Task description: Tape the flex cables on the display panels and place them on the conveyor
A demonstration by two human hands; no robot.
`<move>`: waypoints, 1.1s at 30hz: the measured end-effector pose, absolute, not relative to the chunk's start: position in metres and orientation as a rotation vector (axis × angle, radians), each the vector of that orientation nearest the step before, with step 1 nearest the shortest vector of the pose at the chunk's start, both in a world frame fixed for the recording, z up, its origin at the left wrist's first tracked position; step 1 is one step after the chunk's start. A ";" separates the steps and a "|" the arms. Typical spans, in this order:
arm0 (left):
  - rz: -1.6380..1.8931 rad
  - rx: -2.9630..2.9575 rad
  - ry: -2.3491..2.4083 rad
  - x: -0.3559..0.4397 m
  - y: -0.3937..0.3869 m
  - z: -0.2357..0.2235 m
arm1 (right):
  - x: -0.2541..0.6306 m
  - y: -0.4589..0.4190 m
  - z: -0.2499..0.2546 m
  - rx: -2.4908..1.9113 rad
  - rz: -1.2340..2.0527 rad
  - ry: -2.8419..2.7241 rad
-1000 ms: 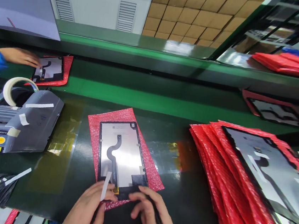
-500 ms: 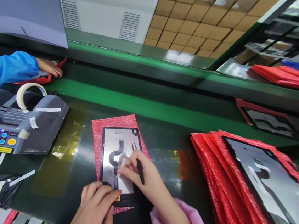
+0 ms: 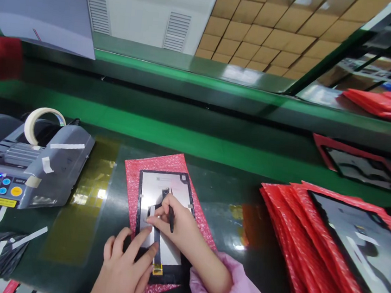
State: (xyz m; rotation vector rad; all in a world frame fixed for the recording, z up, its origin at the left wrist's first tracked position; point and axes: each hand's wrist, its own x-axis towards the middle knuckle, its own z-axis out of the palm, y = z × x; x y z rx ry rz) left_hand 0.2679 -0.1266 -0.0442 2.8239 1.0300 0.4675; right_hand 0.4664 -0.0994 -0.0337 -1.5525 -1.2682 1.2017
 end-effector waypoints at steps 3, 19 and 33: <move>0.463 2.834 1.043 0.270 -0.127 -0.045 | 0.462 -0.097 -0.038 -1.615 1.121 -1.317; 0.605 3.151 0.816 0.267 -0.118 -0.066 | 0.523 -0.123 -0.025 -2.239 0.823 -1.088; 0.984 1.009 0.880 0.209 -0.093 -0.059 | 0.602 0.044 0.032 -1.758 0.352 -1.012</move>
